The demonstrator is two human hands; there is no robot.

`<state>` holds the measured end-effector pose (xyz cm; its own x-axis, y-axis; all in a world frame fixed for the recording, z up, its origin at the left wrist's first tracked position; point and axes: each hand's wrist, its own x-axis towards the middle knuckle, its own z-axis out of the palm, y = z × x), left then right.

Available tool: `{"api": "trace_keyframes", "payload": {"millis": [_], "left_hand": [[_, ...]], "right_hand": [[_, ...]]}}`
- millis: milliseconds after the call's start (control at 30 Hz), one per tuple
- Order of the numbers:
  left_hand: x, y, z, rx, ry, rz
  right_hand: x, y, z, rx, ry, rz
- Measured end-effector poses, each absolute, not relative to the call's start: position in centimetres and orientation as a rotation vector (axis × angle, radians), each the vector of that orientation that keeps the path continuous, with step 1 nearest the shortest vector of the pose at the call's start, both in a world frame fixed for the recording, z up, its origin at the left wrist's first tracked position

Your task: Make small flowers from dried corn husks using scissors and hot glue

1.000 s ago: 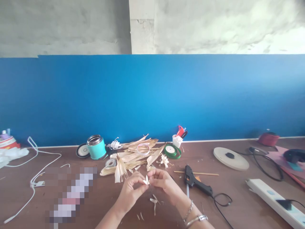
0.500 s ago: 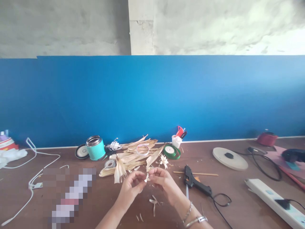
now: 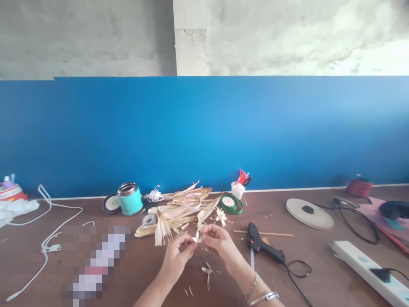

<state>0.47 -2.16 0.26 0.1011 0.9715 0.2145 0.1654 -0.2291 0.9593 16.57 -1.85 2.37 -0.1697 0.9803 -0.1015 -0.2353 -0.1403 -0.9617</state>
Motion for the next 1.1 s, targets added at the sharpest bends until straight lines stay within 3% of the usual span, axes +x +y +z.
{"api": "trace_keyframes", "payload": {"millis": [167, 333, 433, 667, 833, 1100], "left_hand": [[0.4, -1.7, -0.1, 1.321, 1.193, 1.239], [0.5, -1.5, 0.3, 1.15, 1.145, 1.332], [0.6, -1.3, 0.4, 1.1, 1.115, 1.324], [0.7, -1.0, 0.0, 1.061, 1.084, 1.335], [0.8, -0.9, 0.0, 1.048, 1.068, 1.348], [1.8, -1.8, 0.2, 0.902, 0.967, 1.357]], "right_hand": [[19.7, -0.1, 3.2, -1.315, -1.363, 1.018], [27.3, -0.8, 4.3, -2.149, -1.717, 0.251], [29.9, -2.5, 3.6, -2.532, -1.724, 0.143], [30.2, -3.8, 0.8, -2.46, -1.899, -0.022], [30.4, -3.0, 1.1, -2.2, -1.702, 0.018], [16.6, -2.1, 2.3, -1.235, -1.056, 0.942]]}}
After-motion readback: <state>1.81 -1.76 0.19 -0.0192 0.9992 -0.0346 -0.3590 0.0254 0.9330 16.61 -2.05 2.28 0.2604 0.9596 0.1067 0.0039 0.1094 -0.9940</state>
